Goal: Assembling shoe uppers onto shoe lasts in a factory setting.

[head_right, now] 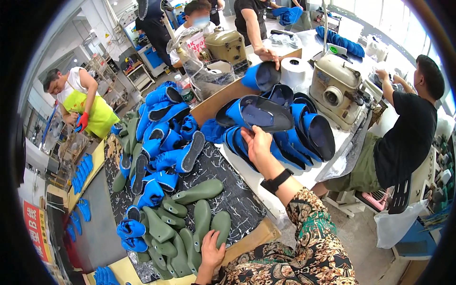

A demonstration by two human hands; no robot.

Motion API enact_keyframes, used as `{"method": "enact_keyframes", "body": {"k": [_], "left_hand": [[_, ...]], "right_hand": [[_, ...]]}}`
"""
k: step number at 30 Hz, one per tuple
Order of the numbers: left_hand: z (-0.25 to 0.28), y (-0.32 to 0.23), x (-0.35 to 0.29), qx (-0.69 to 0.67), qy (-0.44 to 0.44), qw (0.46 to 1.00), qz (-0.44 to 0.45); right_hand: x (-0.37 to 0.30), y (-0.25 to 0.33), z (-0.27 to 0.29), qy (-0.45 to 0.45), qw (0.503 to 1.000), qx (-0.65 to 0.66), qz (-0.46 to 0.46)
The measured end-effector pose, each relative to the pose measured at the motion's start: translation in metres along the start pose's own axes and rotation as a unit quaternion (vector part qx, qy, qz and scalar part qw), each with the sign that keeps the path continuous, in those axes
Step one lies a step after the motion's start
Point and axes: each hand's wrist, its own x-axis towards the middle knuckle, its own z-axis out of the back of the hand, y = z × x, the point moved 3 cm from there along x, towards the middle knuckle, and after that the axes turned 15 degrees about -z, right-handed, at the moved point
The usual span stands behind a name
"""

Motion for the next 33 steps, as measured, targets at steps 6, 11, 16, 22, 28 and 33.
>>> {"method": "enact_keyframes", "body": {"k": [6,11,16,22,28,33], "left_hand": [[-0.002,-0.001,0.0,-0.005,-0.001,1.0,0.002],[0.002,0.003,-0.002,-0.003,-0.02,1.0,0.007],[0.002,-0.002,0.001,-0.001,-0.017,1.0,-0.003],[0.002,-0.002,-0.002,0.029,0.023,0.999,-0.012],[0.01,-0.01,-0.026,0.043,0.022,0.998,-0.038],[0.018,-0.014,-0.043,0.06,0.003,0.997,-0.039]], "right_hand": [[0.009,-0.017,0.009,0.011,0.993,-0.089,-0.081],[-0.027,-0.063,0.036,0.063,0.963,-0.238,-0.111],[-0.079,-0.101,0.078,0.129,0.872,-0.452,-0.136],[-0.15,-0.153,0.094,0.271,0.586,-0.753,0.124],[-0.196,-0.181,0.121,0.37,0.434,-0.801,0.183],[-0.193,-0.196,0.122,0.364,0.48,-0.77,0.209]]}}
